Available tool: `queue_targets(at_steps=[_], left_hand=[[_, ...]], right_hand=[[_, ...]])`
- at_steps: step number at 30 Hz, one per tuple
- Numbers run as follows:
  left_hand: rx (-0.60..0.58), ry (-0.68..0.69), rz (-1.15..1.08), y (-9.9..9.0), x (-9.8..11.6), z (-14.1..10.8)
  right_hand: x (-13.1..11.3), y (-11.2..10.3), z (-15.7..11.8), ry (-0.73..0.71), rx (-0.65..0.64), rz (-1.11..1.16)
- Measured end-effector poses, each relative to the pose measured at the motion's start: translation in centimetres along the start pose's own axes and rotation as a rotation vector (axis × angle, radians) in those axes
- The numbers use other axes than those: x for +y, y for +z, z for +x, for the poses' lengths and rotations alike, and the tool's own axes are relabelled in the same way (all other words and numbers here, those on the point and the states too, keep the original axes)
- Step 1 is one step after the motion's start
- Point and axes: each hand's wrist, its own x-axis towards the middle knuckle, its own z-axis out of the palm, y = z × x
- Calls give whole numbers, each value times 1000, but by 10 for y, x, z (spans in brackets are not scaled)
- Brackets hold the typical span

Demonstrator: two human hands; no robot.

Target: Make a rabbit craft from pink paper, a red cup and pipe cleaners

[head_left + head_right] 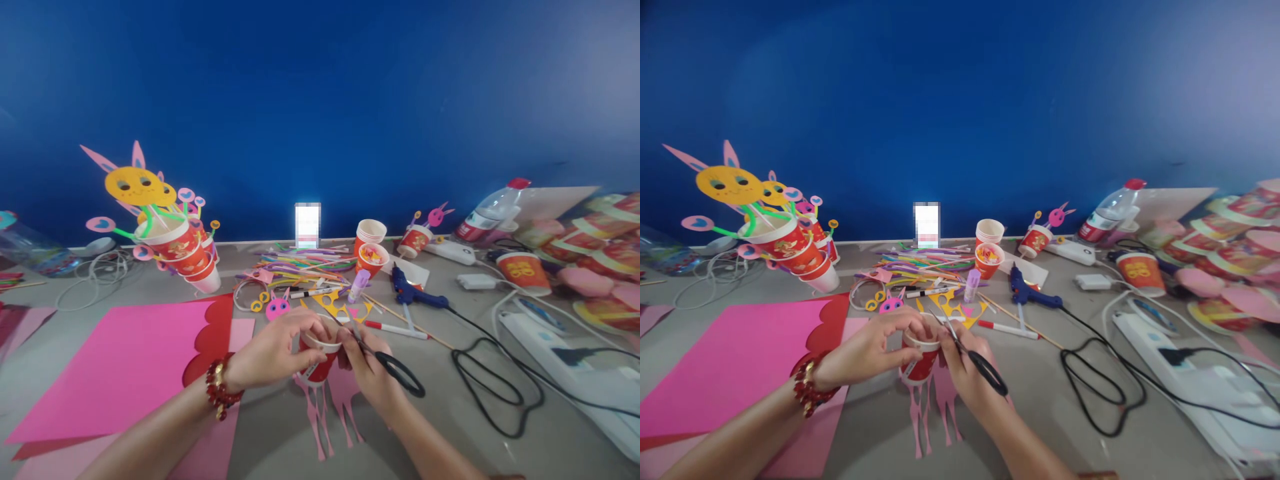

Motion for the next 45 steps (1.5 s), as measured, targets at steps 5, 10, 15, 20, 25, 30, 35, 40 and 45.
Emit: queue_targets(at_steps=[5, 10, 15, 20, 25, 30, 35, 40, 45], left_hand=[[24, 16, 65, 2, 5, -1], [17, 48, 105, 6, 4, -3], [-23, 90, 57, 2, 3, 0], [8, 76, 57, 3, 3, -1], [39, 138, 139, 9, 1, -5], [55, 149, 106, 9, -5, -4], [70, 146, 112, 8, -9, -4], [225, 11, 49, 16, -19, -5], [260, -35, -225, 19, -29, -4]], right_hand=[[-3, 0, 0, 5, -11, 11], [-8, -3, 0, -35, 14, -46], [-6, -3, -1, -32, -2, -23], [-5, -2, -1, -13, -10, -3], [-6, -3, -2, -17, -20, 57], [-3, -2, -2, -16, -21, 96], [-1, -1, 1, 5, 19, 119], [-2, 0, 2, 8, 95, 132], [-3, 1, -1, -21, 182, 232]])
